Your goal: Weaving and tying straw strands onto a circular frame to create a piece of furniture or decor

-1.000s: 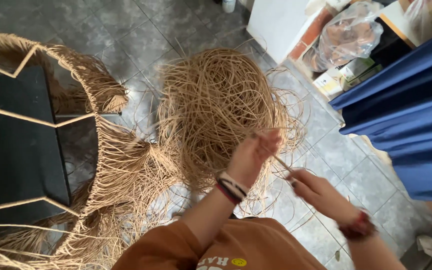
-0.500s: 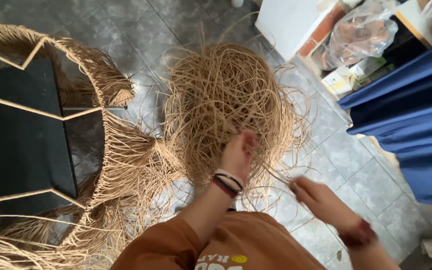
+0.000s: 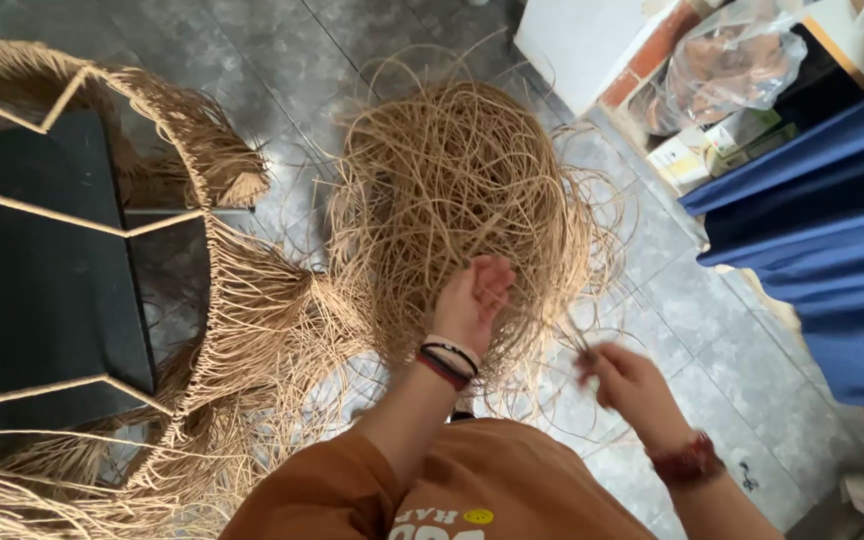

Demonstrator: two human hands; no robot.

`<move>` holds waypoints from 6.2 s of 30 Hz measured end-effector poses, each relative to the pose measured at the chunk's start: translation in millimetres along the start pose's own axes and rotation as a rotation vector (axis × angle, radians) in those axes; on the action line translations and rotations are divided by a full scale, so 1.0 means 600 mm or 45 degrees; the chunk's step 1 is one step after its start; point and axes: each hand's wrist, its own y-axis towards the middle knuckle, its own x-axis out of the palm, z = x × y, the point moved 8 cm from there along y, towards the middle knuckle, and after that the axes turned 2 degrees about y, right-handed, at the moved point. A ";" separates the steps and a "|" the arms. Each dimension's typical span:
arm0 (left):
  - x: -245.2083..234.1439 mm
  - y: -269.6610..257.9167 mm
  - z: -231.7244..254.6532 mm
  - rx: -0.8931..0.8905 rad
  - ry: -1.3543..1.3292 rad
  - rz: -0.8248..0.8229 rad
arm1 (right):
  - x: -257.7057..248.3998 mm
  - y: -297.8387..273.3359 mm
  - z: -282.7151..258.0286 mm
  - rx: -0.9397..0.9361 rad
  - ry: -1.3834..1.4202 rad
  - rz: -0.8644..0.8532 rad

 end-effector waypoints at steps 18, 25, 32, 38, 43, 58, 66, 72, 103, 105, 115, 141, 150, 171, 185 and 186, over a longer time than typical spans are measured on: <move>0.037 -0.060 -0.055 -0.034 0.512 0.104 | 0.107 0.071 -0.108 -0.170 0.340 -0.119; -0.008 0.004 0.028 -0.025 0.024 0.215 | -0.011 -0.005 0.026 -0.237 -0.194 0.129; 0.068 -0.069 -0.059 -0.112 0.407 0.019 | 0.066 0.037 -0.115 -0.119 0.101 0.116; 0.068 -0.079 0.041 -0.136 0.117 0.083 | 0.041 0.006 -0.024 -0.426 0.035 0.027; 0.041 -0.030 0.036 -0.068 -0.112 0.144 | -0.022 -0.051 -0.025 -0.122 -0.068 0.148; 0.040 -0.024 0.025 -0.088 -0.098 0.071 | -0.007 -0.062 -0.038 -0.244 0.005 -0.026; -0.044 0.086 -0.149 -0.137 0.136 0.162 | 0.087 0.066 -0.093 -0.396 -0.144 -0.012; -0.035 0.098 -0.010 -0.179 -0.316 0.233 | -0.008 -0.018 -0.013 -0.301 -0.259 -0.191; 0.057 0.026 0.018 -0.221 0.059 0.233 | 0.014 0.041 -0.064 -0.178 0.191 -0.136; 0.065 0.045 0.045 -0.175 -0.185 0.220 | -0.017 0.006 -0.054 -0.095 0.149 -0.185; 0.063 0.048 -0.054 -0.200 0.228 0.111 | 0.079 0.126 -0.137 -0.163 0.124 -0.052; -0.019 0.118 -0.012 -0.122 0.196 0.160 | 0.035 0.012 -0.083 -0.111 0.089 -0.322; -0.027 0.096 -0.030 -0.094 0.380 0.288 | 0.057 0.103 -0.085 -0.382 -0.132 -0.109; 0.012 0.042 0.057 -0.085 0.421 0.374 | 0.036 -0.007 -0.073 -0.052 0.000 -0.649; 0.044 -0.078 0.027 -0.317 0.534 0.096 | 0.026 0.038 -0.077 -0.171 0.383 -0.230; 0.046 -0.082 0.022 -0.316 0.532 0.097 | 0.032 0.031 -0.090 -0.171 0.381 -0.231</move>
